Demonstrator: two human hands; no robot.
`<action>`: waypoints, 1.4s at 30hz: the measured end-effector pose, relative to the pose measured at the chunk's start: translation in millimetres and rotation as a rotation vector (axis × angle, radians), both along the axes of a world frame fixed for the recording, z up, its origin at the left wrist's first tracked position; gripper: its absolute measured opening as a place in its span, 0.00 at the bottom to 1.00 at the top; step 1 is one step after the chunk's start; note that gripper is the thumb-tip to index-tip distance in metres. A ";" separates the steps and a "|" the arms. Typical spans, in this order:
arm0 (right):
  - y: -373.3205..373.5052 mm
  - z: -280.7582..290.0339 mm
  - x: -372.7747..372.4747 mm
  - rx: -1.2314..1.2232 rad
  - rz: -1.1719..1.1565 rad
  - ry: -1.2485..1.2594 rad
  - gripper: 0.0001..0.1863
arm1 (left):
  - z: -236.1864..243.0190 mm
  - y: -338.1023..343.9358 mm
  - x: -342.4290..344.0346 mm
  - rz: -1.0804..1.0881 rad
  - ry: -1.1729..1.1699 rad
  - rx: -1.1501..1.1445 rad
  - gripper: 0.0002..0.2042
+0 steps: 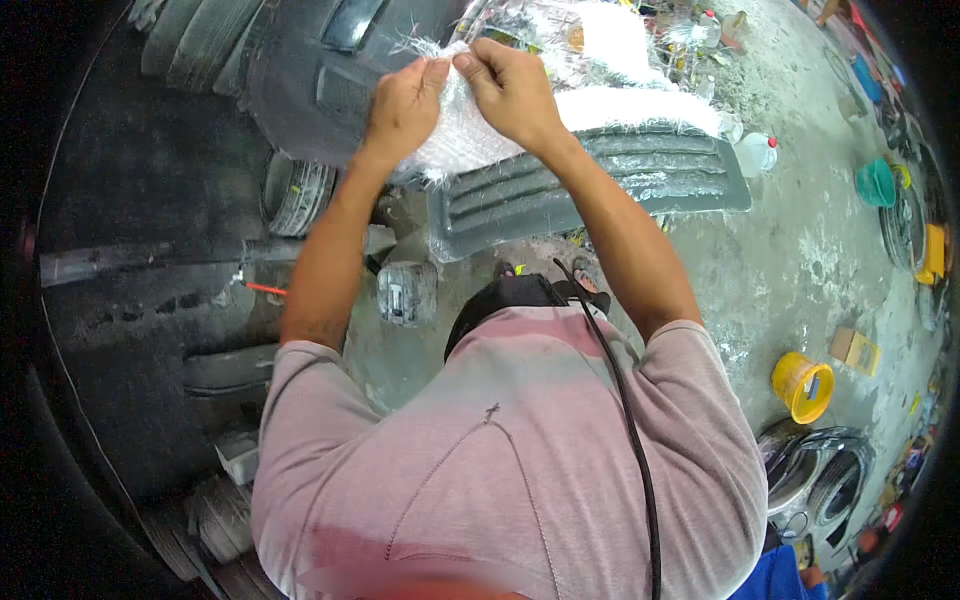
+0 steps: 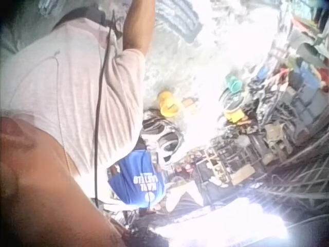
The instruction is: Repairing a car component by applying fiberglass sheets and resin.
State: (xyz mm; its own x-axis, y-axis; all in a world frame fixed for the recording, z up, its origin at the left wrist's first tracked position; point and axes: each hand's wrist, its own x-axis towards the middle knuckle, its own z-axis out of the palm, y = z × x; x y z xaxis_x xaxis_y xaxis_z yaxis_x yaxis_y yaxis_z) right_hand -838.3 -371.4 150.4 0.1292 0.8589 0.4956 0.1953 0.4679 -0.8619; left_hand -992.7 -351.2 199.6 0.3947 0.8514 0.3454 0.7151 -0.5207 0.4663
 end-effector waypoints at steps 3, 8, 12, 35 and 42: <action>3.7 0.0 19.5 -0.113 -0.107 0.197 0.16 | -18.5 -0.6 26.2 0.056 -0.193 0.126 0.22; 8.6 -1.7 58.2 -0.170 -0.136 0.221 0.15 | -25.6 1.7 38.0 0.050 -0.249 0.094 0.24; 11.2 1.4 62.6 -0.055 -0.088 0.226 0.17 | -11.5 20.3 45.8 -0.227 -0.108 0.441 0.25; 99.8 -29.6 79.0 -0.374 -0.044 0.207 0.20 | -66.4 33.9 22.5 0.118 -0.049 0.320 0.17; 43.4 -10.1 81.7 -0.475 0.239 0.261 0.38 | -57.2 39.1 6.2 0.191 -0.187 0.354 0.22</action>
State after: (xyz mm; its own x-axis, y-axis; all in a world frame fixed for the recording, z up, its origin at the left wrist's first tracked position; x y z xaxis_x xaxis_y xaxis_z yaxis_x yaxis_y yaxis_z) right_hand -756.6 -327.9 140.3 -0.0294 0.9992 0.0276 -0.1150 0.0240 -0.9931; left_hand -986.5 -312.1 142.4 0.1445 0.7196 0.6792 0.7343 -0.5381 0.4138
